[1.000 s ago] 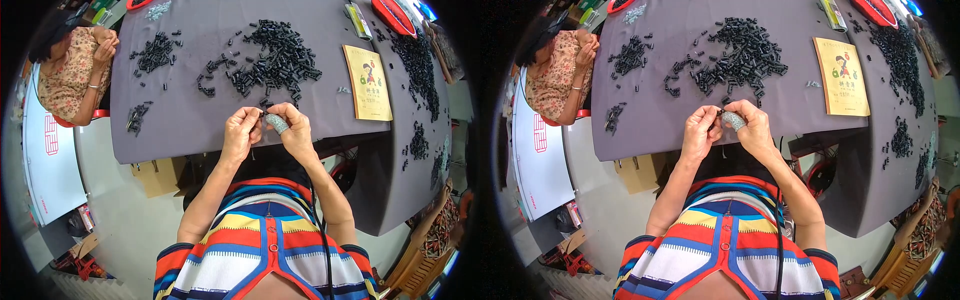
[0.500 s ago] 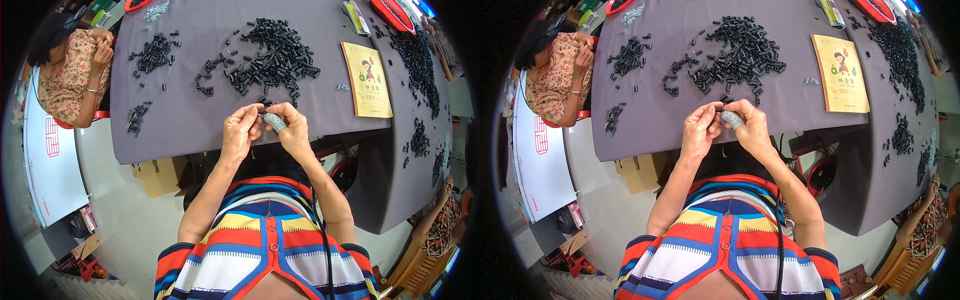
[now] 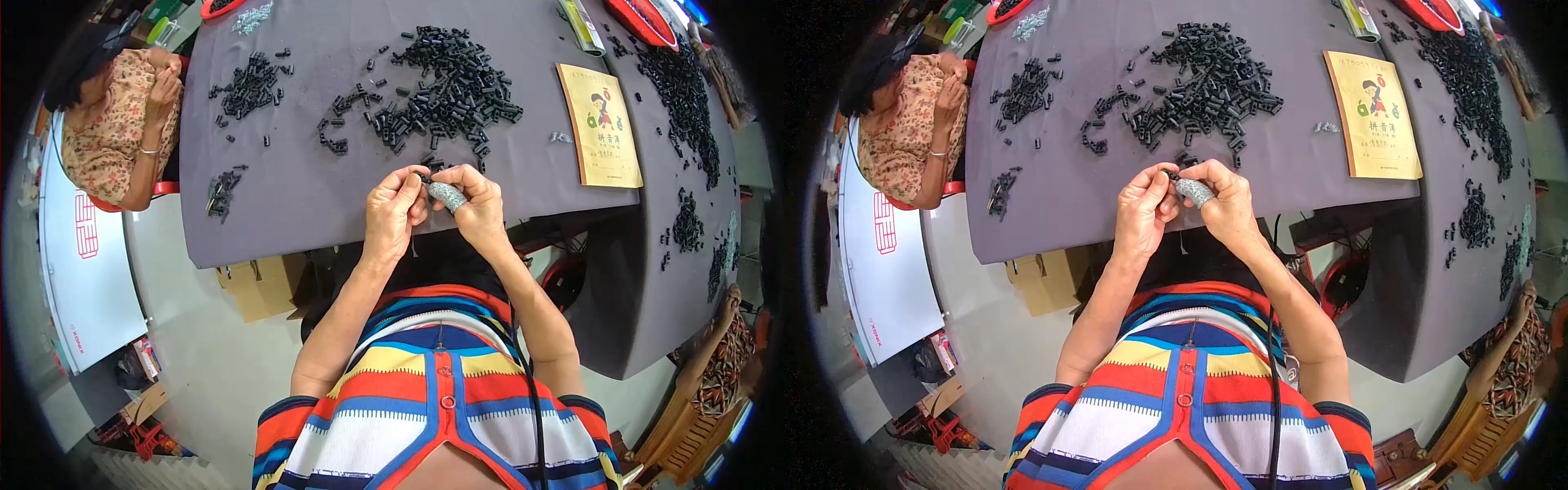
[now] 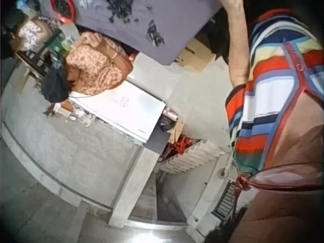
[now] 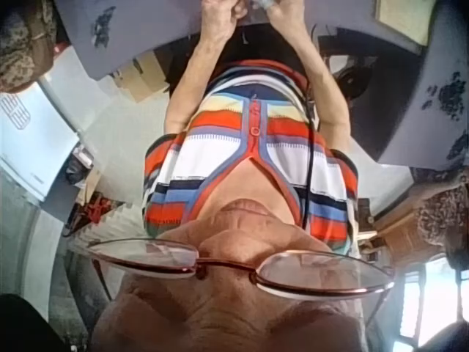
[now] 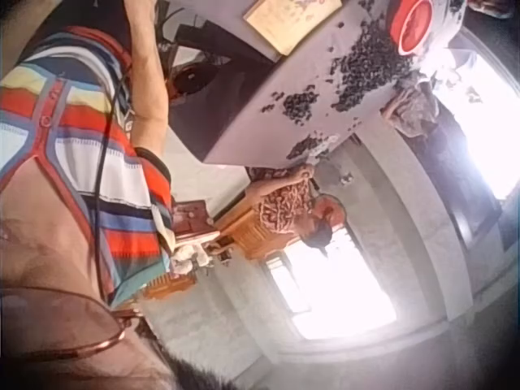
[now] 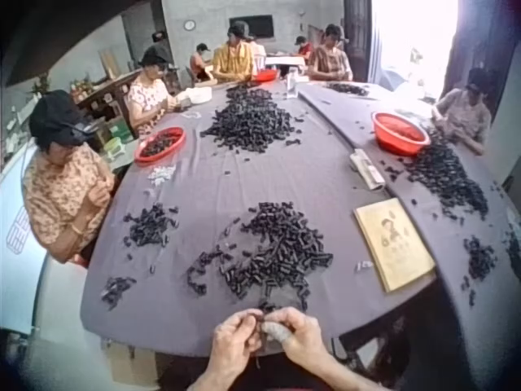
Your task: Manually assembling small black plastic components into a container at a workshop table.
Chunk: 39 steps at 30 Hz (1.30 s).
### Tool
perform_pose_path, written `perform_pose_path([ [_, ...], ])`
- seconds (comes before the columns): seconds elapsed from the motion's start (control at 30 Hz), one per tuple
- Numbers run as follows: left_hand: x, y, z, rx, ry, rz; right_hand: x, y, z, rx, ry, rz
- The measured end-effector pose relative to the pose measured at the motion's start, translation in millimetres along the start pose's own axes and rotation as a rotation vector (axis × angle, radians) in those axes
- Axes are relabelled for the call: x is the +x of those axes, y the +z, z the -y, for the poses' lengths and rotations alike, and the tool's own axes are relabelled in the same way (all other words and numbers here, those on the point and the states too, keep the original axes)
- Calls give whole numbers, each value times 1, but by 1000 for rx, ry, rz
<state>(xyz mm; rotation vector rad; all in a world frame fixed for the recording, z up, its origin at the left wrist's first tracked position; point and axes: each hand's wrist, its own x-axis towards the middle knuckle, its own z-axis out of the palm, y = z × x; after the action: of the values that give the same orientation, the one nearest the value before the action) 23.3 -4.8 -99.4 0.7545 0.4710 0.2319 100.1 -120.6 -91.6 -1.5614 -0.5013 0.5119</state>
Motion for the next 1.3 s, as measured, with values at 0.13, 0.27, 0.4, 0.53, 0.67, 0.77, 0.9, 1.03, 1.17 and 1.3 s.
perform_pose_path([
  [0.13, -1, 2, -1, 81, 6, -1, 0, 1, -3, 17, -66, -4],
  [0.27, 0, 3, -8, 52, -61, 4, 2, 5, -5, 45, -107, -9],
  [0.4, 4, -1, -11, -41, -131, 43, 4, 3, -6, 129, -100, 54],
  [0.53, 3, -6, -11, -106, -132, 94, 4, -2, 7, 171, -125, 49],
  [0.67, 0, -10, -13, -51, -176, 165, 13, -9, 21, -167, -233, 215],
  [0.77, -1, -3, -18, -24, -198, 193, 18, -11, 20, -183, -257, 303],
  [0.9, -1, -3, -18, -37, -203, 184, 20, -9, 25, -177, -246, 318],
  [1.03, 0, -8, -15, -62, -208, 190, 19, -7, 29, -220, -220, 289],
  [1.17, 1, -6, -15, -55, -218, 123, 20, -5, 30, -237, -210, 279],
  [1.3, 1, -10, -12, -84, -205, 117, 18, -3, 30, -257, -227, 256],
])
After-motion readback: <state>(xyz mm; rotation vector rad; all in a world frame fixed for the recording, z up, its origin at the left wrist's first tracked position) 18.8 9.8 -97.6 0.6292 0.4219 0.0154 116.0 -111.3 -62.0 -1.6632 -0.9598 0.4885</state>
